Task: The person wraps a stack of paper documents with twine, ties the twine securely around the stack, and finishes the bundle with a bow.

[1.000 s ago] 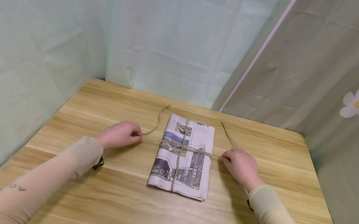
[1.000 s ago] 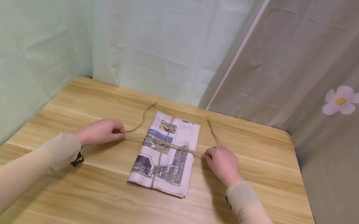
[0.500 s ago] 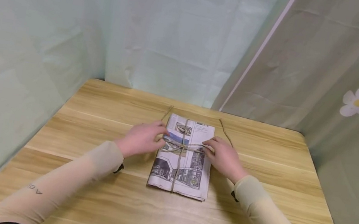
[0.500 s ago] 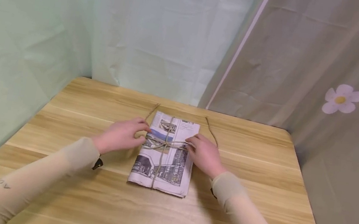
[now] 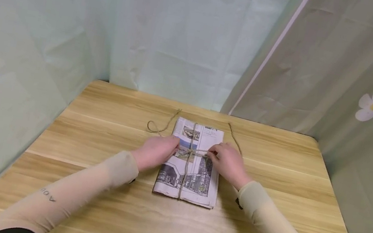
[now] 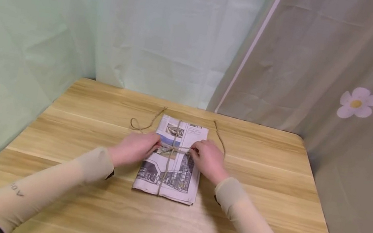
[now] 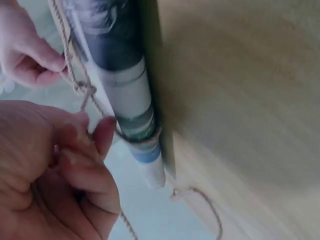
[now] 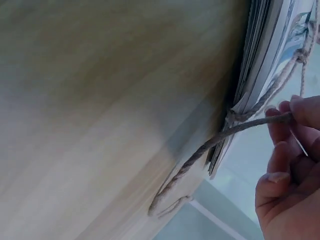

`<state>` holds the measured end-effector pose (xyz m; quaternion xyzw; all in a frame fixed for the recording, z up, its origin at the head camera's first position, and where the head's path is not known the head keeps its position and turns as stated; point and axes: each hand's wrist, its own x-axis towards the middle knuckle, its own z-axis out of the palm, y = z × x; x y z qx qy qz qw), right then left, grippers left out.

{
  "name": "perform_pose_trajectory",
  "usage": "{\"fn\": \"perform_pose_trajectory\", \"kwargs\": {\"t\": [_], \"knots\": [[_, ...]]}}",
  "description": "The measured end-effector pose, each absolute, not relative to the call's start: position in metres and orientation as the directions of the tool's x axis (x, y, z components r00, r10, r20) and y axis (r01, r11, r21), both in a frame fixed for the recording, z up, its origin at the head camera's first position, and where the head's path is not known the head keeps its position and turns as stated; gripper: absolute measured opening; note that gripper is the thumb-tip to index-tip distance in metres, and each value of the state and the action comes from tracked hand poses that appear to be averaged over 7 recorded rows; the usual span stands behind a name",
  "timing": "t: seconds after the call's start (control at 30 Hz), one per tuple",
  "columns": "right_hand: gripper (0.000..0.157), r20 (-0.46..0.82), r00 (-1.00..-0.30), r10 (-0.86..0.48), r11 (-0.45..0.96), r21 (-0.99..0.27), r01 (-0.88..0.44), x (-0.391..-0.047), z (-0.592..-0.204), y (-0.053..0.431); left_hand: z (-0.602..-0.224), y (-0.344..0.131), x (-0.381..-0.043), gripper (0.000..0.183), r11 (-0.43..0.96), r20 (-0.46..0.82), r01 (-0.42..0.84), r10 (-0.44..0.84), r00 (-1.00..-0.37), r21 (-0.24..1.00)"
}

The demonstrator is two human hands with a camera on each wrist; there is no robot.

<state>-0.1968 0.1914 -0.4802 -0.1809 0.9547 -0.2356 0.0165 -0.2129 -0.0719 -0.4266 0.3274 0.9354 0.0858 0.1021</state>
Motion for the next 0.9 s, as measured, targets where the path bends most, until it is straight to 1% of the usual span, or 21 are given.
{"fn": "perform_pose_trajectory", "kwargs": {"t": [0.1,0.2,0.4,0.6,0.77,0.9], "knots": [[0.012,0.064,-0.944,-0.322,0.815,-0.489,-0.312,-0.194,-0.479,0.194,-0.424,-0.074,-0.216,0.01,0.779,-0.149,0.557,0.61,-0.778,0.288],[0.011,0.053,-0.953,-0.299,0.809,-0.515,-0.283,-0.192,-0.479,0.197,-0.425,-0.077,-0.219,0.01,0.787,-0.172,0.53,0.597,-0.783,0.317],[0.007,0.029,-0.946,-0.322,0.808,-0.512,-0.29,-0.195,-0.48,0.198,-0.43,-0.084,-0.222,0.009,0.796,-0.204,0.491,0.578,-0.79,0.355],[0.006,0.04,-0.93,-0.365,0.812,-0.474,-0.339,-0.198,-0.483,0.202,-0.434,-0.093,-0.222,0.008,0.79,-0.22,0.49,0.586,-0.78,0.368],[0.008,0.041,-0.935,-0.351,0.815,-0.479,-0.327,-0.198,-0.486,0.207,-0.435,-0.097,-0.222,0.007,0.772,-0.211,0.506,0.607,-0.766,0.386],[0.007,0.026,-0.934,-0.356,0.815,-0.48,-0.324,-0.198,-0.489,0.207,-0.436,-0.098,-0.221,0.006,0.771,-0.217,0.516,0.613,-0.759,0.373]]}}
